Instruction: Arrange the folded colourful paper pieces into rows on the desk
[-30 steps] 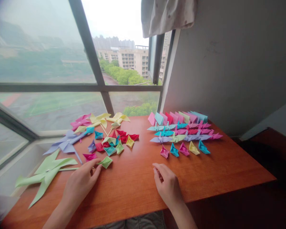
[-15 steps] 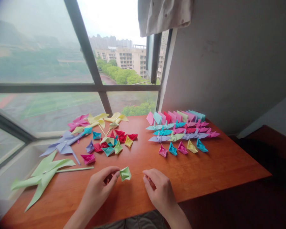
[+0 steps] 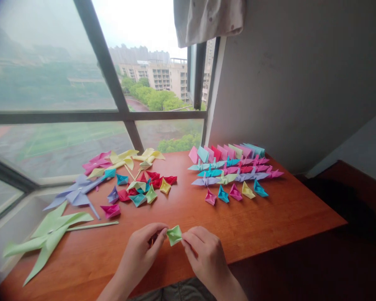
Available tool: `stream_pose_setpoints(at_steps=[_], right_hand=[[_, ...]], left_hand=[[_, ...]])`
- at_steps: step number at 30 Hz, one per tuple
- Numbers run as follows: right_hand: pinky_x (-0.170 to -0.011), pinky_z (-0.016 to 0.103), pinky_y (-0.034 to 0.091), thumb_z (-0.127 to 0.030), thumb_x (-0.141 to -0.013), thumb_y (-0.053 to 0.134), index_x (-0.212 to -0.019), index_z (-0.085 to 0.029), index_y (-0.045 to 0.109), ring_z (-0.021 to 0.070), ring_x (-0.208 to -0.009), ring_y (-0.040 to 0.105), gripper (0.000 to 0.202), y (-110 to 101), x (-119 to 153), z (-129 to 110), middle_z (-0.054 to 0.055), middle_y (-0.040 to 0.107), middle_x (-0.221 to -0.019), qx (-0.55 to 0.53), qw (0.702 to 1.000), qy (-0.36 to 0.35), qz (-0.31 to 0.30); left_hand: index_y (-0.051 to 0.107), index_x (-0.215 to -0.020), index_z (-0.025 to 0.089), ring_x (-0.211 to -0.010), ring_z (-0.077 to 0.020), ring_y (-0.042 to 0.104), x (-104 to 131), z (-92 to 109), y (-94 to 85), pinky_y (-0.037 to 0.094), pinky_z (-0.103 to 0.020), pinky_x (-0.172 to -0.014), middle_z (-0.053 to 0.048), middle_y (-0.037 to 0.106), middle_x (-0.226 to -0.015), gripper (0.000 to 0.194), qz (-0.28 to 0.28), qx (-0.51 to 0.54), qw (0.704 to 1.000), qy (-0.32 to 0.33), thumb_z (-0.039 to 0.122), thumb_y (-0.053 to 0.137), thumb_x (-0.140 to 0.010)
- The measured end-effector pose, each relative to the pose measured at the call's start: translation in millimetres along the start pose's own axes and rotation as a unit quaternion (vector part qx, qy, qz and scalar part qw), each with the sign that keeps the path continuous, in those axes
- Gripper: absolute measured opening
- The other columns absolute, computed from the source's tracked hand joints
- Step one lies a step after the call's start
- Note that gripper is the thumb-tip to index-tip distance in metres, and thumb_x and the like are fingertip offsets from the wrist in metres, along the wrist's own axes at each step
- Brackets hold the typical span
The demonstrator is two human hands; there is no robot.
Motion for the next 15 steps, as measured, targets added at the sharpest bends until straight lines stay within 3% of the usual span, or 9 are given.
stream_pose_setpoints(at_steps=[4, 7, 11, 15], right_hand=[[-0.069, 0.027, 0.049, -0.013, -0.092, 0.052, -0.09, -0.022, 0.062, 0.016, -0.075, 0.062, 0.013, -8.8, 0.4, 4.7, 0.003, 0.065, -0.079, 0.006, 1.0, 0.006, 0.025], [-0.067, 0.025, 0.05, -0.015, -0.092, 0.053, -0.089, -0.022, 0.062, 0.0147, -0.072, 0.062, 0.011, -29.3, 0.3, 16.2, 0.003, 0.066, -0.079, 0.015, 0.997, 0.023, 0.067], [-0.067, 0.025, 0.05, -0.026, -0.091, 0.058, -0.088, -0.021, 0.066, 0.0145, -0.068, 0.063, 0.01, -83.5, 4.1, 51.8, 0.003, 0.069, -0.082, 0.089, 0.981, 0.088, 0.151], [-0.068, 0.029, 0.051, -0.046, -0.085, 0.061, -0.092, -0.021, 0.069, 0.0193, -0.072, 0.066, 0.027, -148.9, 21.0, 116.2, 0.005, 0.072, -0.085, 0.183, 0.918, 0.225, 0.271]], left_hand=[[0.067, -0.085, 0.019, -0.057, -0.0132, 0.057, -2.9, -1.7, 0.6, 0.041, -0.022, -0.055, -0.001, 0.067, -0.07, 0.023, -0.002, 0.008, 1.0, 0.004, 0.03, 0.049, -0.094], [0.067, -0.087, 0.019, -0.059, -0.0141, 0.059, -4.2, -9.2, 2.2, 0.043, -0.022, -0.057, -0.002, 0.068, -0.071, 0.023, -0.003, 0.008, 1.0, 0.006, 0.032, 0.049, -0.094], [0.068, -0.09, 0.019, -0.07, -0.0164, 0.065, -3.5, -19.8, 5.2, 0.049, -0.024, -0.065, -0.004, 0.072, -0.081, 0.023, -0.008, 0.006, 1.0, 0.019, 0.031, 0.049, -0.094], [0.069, -0.092, 0.02, -0.074, -0.0176, 0.068, -2.0, -20.5, 6.3, 0.052, -0.024, -0.068, -0.005, 0.073, -0.085, 0.023, -0.017, -0.001, 0.999, 0.03, 0.031, 0.049, -0.094]])
Point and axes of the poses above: each hand's wrist, its own x-axis away from the middle knuckle, its own y-axis out of the palm, z = x × y, the point moved 1 cm from there along -x, towards the middle knuckle
